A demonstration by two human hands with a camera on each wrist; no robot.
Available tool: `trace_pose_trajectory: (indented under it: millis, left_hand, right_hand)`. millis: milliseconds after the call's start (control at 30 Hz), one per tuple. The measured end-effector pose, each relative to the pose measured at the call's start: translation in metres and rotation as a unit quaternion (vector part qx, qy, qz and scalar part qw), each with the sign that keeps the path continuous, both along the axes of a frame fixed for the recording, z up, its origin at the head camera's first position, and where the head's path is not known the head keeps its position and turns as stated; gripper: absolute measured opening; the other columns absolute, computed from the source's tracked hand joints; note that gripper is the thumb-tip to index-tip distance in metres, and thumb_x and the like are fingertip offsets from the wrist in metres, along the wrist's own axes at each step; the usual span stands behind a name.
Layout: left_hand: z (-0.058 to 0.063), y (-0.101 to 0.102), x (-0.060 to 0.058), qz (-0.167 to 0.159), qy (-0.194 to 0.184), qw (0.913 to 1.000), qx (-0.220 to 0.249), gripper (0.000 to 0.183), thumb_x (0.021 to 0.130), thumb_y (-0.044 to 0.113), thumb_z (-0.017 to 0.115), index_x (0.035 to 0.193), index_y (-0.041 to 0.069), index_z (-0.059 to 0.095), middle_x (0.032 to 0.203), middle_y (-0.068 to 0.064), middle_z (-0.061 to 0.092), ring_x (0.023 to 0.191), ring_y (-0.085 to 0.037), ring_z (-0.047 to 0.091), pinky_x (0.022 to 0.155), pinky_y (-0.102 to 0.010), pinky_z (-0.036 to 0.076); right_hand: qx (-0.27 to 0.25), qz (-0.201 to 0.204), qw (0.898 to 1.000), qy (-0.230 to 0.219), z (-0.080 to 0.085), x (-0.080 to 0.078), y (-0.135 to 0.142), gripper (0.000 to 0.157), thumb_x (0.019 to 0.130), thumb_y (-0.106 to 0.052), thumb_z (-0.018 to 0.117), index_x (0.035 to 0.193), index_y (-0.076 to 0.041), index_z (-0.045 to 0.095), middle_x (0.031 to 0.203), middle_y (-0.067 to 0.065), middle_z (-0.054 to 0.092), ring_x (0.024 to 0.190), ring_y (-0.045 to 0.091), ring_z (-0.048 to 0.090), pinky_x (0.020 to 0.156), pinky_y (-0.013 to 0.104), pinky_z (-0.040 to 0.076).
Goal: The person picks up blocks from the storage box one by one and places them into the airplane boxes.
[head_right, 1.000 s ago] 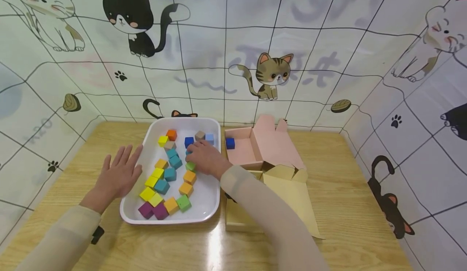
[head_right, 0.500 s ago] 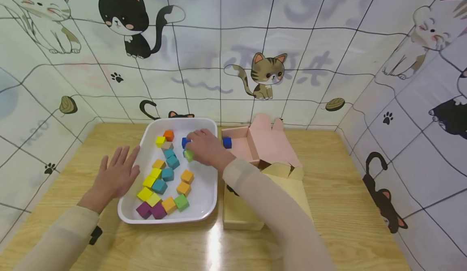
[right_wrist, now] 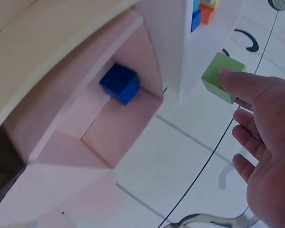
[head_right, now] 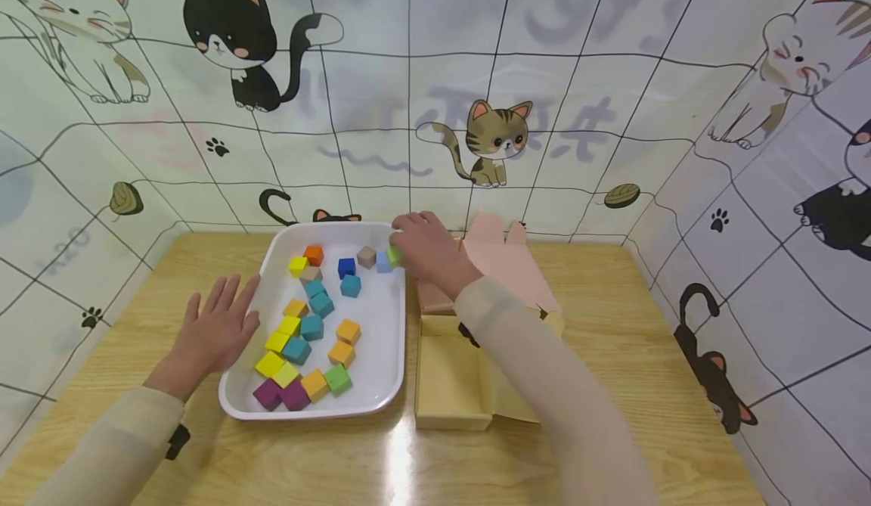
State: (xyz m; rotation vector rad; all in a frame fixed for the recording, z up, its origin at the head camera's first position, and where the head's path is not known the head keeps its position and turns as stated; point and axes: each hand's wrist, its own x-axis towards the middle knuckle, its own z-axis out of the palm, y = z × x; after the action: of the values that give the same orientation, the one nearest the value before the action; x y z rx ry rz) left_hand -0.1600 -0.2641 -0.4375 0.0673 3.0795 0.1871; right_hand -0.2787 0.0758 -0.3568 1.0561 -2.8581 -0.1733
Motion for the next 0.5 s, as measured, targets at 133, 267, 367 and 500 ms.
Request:
trace_pose_trajectory:
  millis: [133,267,367,500]
  left_hand:
    - [0.0,-0.001,0.0,0.0,0.0,1.0,-0.002,0.063,0.103,0.035,0.031,0.158,0.016,0.007,0.161,-0.025,0.009,0.149,-0.046,0.005,0.117,-0.069,-0.002]
    - [0.0,-0.002,-0.001,0.0,-0.001,1.0,0.001,0.062,0.104,0.035,0.031,0.158,0.015,0.007,0.161,-0.025,0.009,0.149,-0.047,0.005,0.117,-0.069,-0.002]
    - [0.0,-0.002,-0.001,0.0,-0.001,1.0,0.003,0.062,0.104,0.035,0.03,0.158,0.015,0.007,0.161,-0.025,0.009,0.148,-0.047,0.005,0.116,-0.069,-0.002]
    - [-0.001,-0.002,-0.001,0.0,0.001,1.0,0.002,0.063,0.103,0.035,0.031,0.158,0.015,0.007,0.161,-0.025,0.009,0.148,-0.047,0.005,0.116,-0.069,-0.001]
  right_hand:
    - [-0.002,-0.024,1.0,0.002,0.001,-0.009,0.018,0.034,0.09,-0.033,0.07,0.12,-0.019,0.067,0.142,0.003,0.051,0.135,0.026,0.044,0.116,0.045,0.031]
    - [0.0,-0.051,0.999,-0.009,-0.001,-0.016,0.034,0.034,0.09,-0.033,0.069,0.119,-0.017,0.066,0.142,0.005,0.05,0.135,0.028,0.043,0.116,0.047,0.03]
    - [-0.006,-0.063,0.998,-0.016,-0.002,-0.018,0.043,0.033,0.09,-0.032,0.07,0.118,-0.015,0.066,0.14,0.007,0.051,0.134,0.029,0.044,0.116,0.048,0.03]
    - [-0.005,-0.069,0.997,-0.014,-0.006,-0.02,0.051,0.031,0.089,-0.029,0.071,0.116,-0.014,0.067,0.138,0.009,0.053,0.132,0.03,0.046,0.114,0.048,0.032]
